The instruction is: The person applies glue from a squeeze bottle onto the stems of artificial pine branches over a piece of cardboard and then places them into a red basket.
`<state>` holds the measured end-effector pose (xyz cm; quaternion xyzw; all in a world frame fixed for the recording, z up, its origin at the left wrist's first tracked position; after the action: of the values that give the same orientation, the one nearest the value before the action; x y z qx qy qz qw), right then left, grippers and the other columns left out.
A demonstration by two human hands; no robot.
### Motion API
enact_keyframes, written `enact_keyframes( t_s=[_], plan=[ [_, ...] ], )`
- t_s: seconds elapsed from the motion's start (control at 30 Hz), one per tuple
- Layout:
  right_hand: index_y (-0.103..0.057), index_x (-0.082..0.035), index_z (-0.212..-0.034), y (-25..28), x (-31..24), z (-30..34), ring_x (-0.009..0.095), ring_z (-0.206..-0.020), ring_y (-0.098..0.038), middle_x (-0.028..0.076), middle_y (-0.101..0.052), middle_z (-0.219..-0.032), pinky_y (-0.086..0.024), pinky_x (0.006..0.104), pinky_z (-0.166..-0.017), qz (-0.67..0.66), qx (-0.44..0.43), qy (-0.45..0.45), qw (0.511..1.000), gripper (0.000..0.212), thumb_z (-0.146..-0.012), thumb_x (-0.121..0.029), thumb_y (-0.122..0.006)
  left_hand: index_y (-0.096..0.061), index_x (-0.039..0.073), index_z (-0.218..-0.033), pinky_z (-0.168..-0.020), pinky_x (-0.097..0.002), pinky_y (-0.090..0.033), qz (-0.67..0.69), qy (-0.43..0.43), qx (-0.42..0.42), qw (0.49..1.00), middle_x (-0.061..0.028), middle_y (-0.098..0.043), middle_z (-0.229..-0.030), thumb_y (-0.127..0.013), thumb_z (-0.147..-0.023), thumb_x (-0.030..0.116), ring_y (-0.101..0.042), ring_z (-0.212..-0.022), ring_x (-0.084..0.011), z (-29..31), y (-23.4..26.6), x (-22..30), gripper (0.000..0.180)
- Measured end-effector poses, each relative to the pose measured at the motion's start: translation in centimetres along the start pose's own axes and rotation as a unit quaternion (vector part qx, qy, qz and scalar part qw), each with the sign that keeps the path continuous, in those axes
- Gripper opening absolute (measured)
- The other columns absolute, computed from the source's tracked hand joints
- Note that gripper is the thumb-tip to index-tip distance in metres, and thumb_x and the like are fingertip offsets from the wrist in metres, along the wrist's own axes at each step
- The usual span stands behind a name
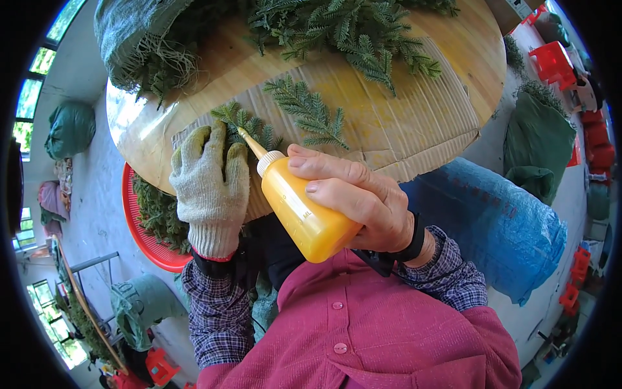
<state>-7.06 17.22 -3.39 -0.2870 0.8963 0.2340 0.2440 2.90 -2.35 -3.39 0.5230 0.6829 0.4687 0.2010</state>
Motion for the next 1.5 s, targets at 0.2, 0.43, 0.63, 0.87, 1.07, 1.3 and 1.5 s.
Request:
enact_keyframes(
  t_s=[0.2, 0.43, 0.63, 0.87, 1.07, 1.3, 1.5],
  plan=[
    [-0.054, 0.0, -0.122, 0.4, -0.3, 0.2, 0.045, -0.118, -0.066, 0.031, -0.062, -0.128, -0.056, 0.0572, -0.1, -0.006, -0.002, -0.009, 1.0, 0.049, -0.085, -0.012, -0.084, -0.071, 0.002, -0.12, -0.091, -0.0468, -0.053, -0.007, -0.002, 0.007, 1.0, -0.0185, -0.067, -0.114, -0.073, -0.088, 0.018, -0.064, -0.104, -0.0379, -0.1, 0.2, 0.4, 0.036],
    [-0.056, 0.001, -0.119, 0.5, -0.5, 0.6, 0.044, -0.117, -0.067, 0.031, -0.063, -0.127, -0.057, 0.0571, -0.099, -0.014, 0.01, -0.005, 1.0, 0.046, -0.084, -0.01, -0.084, -0.07, 0.003, -0.121, -0.09, -0.0468, -0.051, -0.021, 0.001, 0.0, 1.0, -0.0167, -0.066, -0.116, -0.073, -0.088, 0.022, -0.063, -0.107, -0.0365, -0.1, 0.0, 0.3, 0.038],
    [-0.056, 0.0, -0.12, 0.5, -0.6, 0.5, 0.044, -0.116, -0.067, 0.031, -0.063, -0.127, -0.057, 0.0568, -0.099, -0.018, 0.007, -0.011, 1.0, 0.047, -0.084, -0.01, -0.084, -0.071, 0.002, -0.12, -0.091, -0.0465, -0.053, 0.002, 0.003, 0.004, 1.0, -0.0192, -0.067, -0.114, -0.074, -0.088, 0.017, -0.065, -0.104, -0.0384, 0.0, 0.1, 0.3, 0.036],
    [-0.045, -0.003, -0.117, 0.5, -0.7, -0.1, 0.05, -0.112, -0.067, 0.031, -0.062, -0.123, -0.059, 0.0611, -0.094, 0.026, -0.044, -0.019, 0.999, 0.062, -0.075, -0.003, -0.09, -0.071, 0.001, -0.12, -0.091, -0.0462, -0.053, 0.011, 0.006, -0.001, 1.0, -0.0191, -0.067, -0.115, -0.074, -0.088, 0.016, -0.065, -0.103, -0.0387, -0.2, 0.3, 0.4, 0.035],
    [-0.053, -0.001, -0.119, 0.2, -0.4, 0.7, 0.046, -0.115, -0.067, 0.031, -0.062, -0.127, -0.057, 0.0585, -0.098, 0.014, -0.012, -0.006, 1.0, 0.05, -0.082, -0.01, -0.085, -0.071, 0.001, -0.119, -0.091, -0.0465, -0.053, -0.003, 0.005, -0.001, 1.0, -0.0193, -0.067, -0.115, -0.073, -0.089, 0.017, -0.065, -0.103, -0.0388, -0.2, 0.2, 0.5, 0.034],
    [-0.056, 0.001, -0.12, 0.5, -0.8, 1.0, 0.044, -0.118, -0.067, 0.032, -0.062, -0.128, -0.055, 0.0588, -0.101, -0.017, -0.003, -0.011, 1.0, 0.046, -0.086, -0.015, -0.083, -0.072, 0.001, -0.119, -0.092, -0.0465, -0.053, 0.001, 0.005, 0.003, 1.0, -0.0196, -0.068, -0.114, -0.074, -0.089, 0.017, -0.065, -0.104, -0.0387, -0.2, 0.2, 0.5, 0.035],
    [-0.056, 0.002, -0.12, 0.7, -1.1, 1.1, 0.044, -0.119, -0.066, 0.033, -0.062, -0.128, -0.054, 0.0608, -0.102, -0.018, -0.009, -0.013, 1.0, 0.046, -0.087, -0.016, -0.082, -0.072, 0.0, -0.119, -0.093, -0.0464, -0.052, 0.004, 0.012, -0.007, 1.0, -0.0202, -0.068, -0.115, -0.074, -0.089, 0.018, -0.065, -0.105, -0.0387, -0.2, 0.2, 0.5, 0.035]
  ],
)
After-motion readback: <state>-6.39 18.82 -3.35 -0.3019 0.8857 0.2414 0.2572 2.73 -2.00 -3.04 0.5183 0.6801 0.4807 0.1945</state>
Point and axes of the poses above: each hand's wrist, its own z-axis away from the middle knuckle, its own y-axis out of the back of the hand, x = y × z, the point moved 3 cm from there along -z, towards the middle knuckle
